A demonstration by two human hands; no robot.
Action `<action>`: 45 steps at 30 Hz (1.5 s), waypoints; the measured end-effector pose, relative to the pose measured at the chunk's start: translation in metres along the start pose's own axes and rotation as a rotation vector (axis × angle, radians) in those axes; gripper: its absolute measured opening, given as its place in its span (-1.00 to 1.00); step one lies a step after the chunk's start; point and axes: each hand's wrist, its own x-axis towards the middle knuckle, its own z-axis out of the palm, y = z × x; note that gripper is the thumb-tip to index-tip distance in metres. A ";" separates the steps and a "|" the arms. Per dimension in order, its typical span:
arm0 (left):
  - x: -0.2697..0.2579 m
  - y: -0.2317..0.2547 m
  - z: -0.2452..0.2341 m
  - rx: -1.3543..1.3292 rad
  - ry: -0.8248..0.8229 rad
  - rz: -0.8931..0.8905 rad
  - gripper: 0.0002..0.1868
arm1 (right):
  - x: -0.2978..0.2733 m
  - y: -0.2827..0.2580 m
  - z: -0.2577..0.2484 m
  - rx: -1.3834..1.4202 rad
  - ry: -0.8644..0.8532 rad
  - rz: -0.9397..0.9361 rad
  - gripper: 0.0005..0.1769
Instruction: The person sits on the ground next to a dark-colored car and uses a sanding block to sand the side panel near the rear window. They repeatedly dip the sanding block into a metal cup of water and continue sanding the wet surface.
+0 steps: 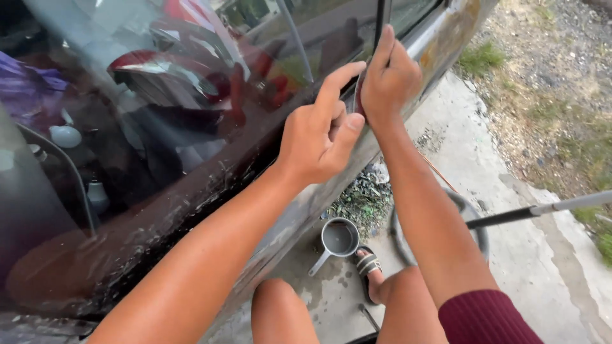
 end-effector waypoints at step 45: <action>0.003 -0.001 -0.005 0.070 -0.061 -0.033 -0.35 | -0.034 -0.020 -0.023 0.072 -0.112 0.117 -0.35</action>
